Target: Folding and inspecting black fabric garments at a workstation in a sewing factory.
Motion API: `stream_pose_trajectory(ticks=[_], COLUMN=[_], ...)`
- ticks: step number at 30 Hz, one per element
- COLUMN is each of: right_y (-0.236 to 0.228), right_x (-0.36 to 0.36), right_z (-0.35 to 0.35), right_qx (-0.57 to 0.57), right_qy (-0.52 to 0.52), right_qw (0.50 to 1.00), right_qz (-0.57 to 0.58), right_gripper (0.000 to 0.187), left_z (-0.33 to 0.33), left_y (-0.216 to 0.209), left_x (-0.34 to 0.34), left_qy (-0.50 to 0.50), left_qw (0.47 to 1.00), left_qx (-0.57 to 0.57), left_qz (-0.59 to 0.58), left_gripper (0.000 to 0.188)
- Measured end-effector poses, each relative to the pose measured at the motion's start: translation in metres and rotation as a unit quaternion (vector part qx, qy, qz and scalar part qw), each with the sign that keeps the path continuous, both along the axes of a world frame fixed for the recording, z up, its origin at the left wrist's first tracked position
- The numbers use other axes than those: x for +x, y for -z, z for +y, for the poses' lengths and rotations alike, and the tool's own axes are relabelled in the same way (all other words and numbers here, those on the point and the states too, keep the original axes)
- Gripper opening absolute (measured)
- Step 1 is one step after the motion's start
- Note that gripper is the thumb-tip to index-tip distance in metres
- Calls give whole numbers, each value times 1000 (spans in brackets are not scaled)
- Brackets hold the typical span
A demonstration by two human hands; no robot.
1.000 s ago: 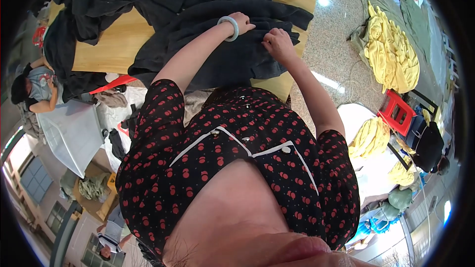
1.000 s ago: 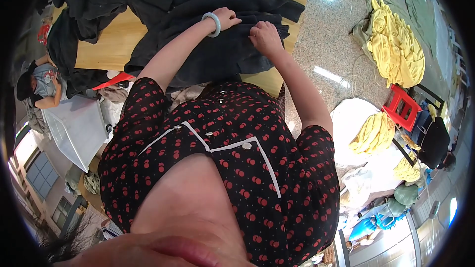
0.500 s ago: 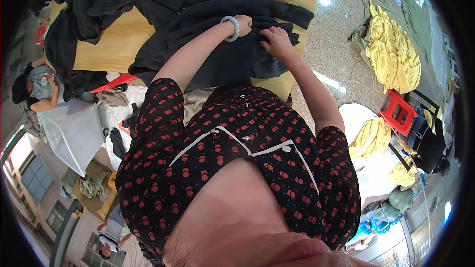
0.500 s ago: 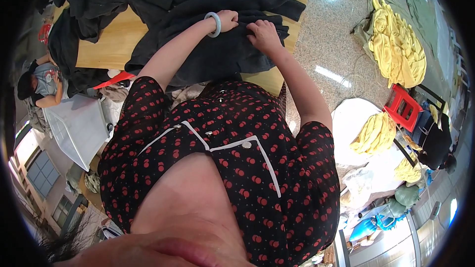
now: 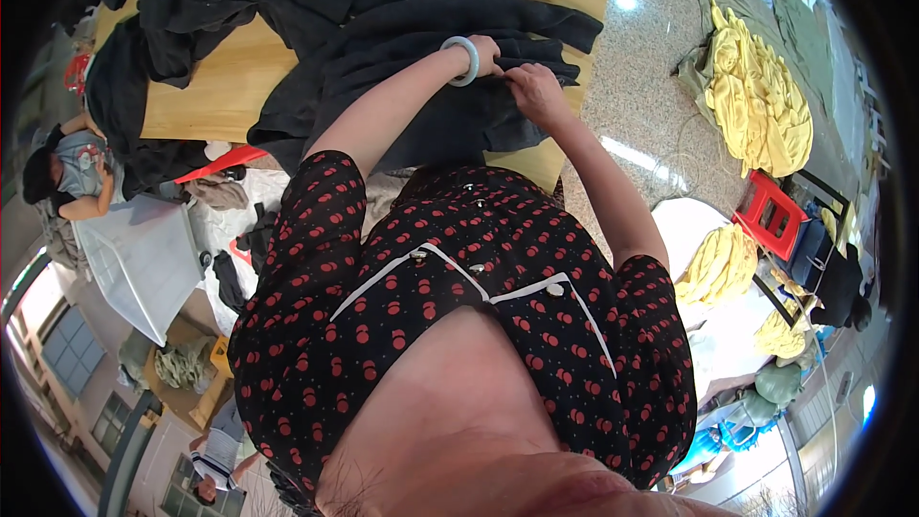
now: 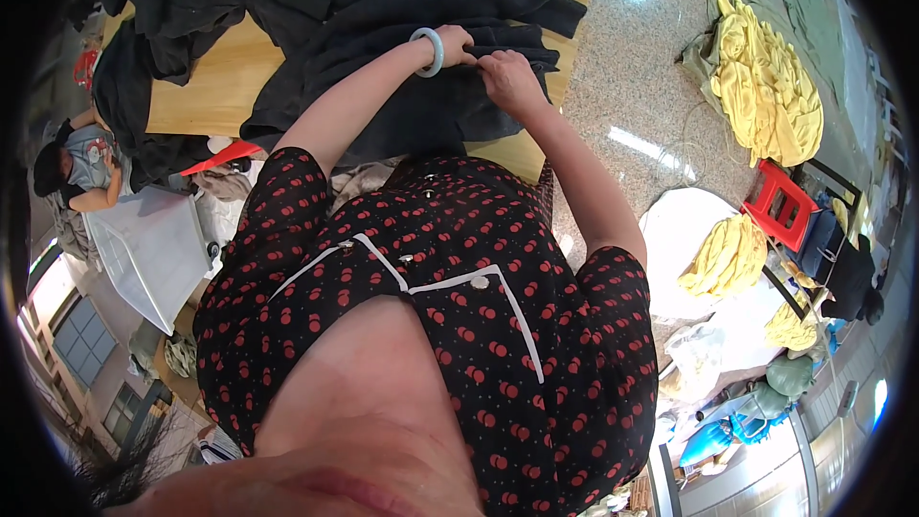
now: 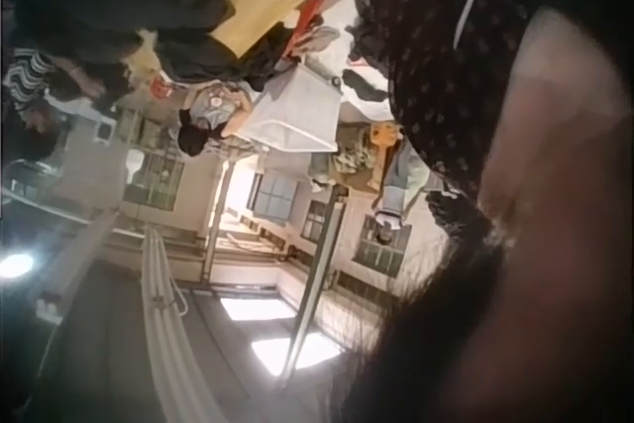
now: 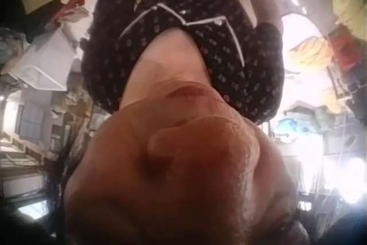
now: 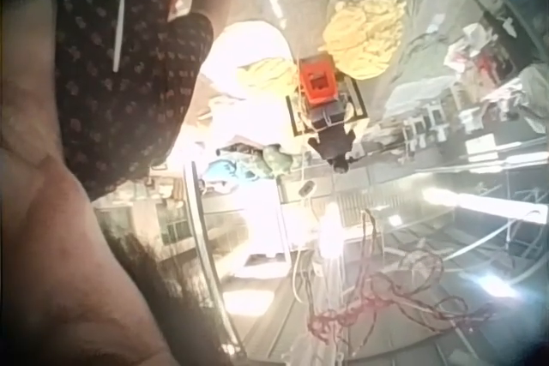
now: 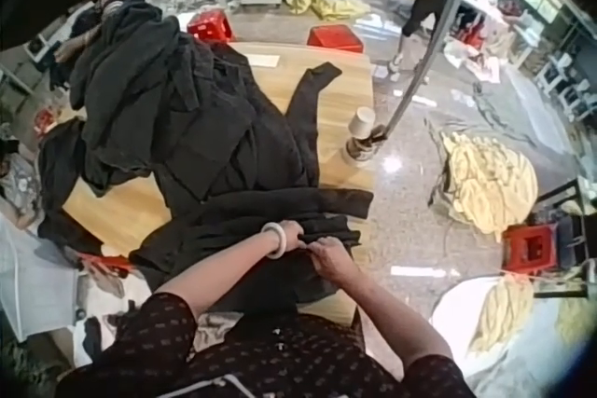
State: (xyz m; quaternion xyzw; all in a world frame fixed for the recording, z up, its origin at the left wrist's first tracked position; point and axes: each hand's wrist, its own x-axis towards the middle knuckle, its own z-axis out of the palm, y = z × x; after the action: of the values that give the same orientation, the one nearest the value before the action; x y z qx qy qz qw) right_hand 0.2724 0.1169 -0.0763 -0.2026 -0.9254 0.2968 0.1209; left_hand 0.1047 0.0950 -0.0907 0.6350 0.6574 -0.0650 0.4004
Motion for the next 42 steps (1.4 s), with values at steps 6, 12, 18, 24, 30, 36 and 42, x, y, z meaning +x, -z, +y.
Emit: stream_pose_trajectory(ticks=[6, 12, 18, 24, 30, 36, 42], right_y=[-15, -26, -23, -20, -18, -19, -15], right_x=[-6, -14, -12, -11, -13, -11, -6], right_z=[-2, -1, 2, 6, 6, 5, 11], right_qx=[-40, -82, 28, 72, 75, 52, 13], right_qy=[57, 121, 69, 45, 28, 30, 18], right_qw=[997, 989, 997, 996, 997, 997, 1000], right_qz=[40, 20, 21, 15, -3, -54, 13], right_gripper=[12, 17, 13, 9, 6, 14, 10], left_z=[-2, -10, -11, -20, -31, -38, -41], left_y=[-11, -13, -27, -54, -31, -24, -22], left_x=[-7, -8, -5, -3, 7, 11, 8], left_qy=[-135, -246, -148, -54, -90, -98, -108], left_qw=[987, 955, 983, 993, 987, 979, 965], left_qx=[-13, 2, 32, 41, 115, 168, 215], left_qz=[-90, -164, -101, -95, -67, -62, -101], left_gripper=[40, 41, 41, 45, 35, 28, 23])
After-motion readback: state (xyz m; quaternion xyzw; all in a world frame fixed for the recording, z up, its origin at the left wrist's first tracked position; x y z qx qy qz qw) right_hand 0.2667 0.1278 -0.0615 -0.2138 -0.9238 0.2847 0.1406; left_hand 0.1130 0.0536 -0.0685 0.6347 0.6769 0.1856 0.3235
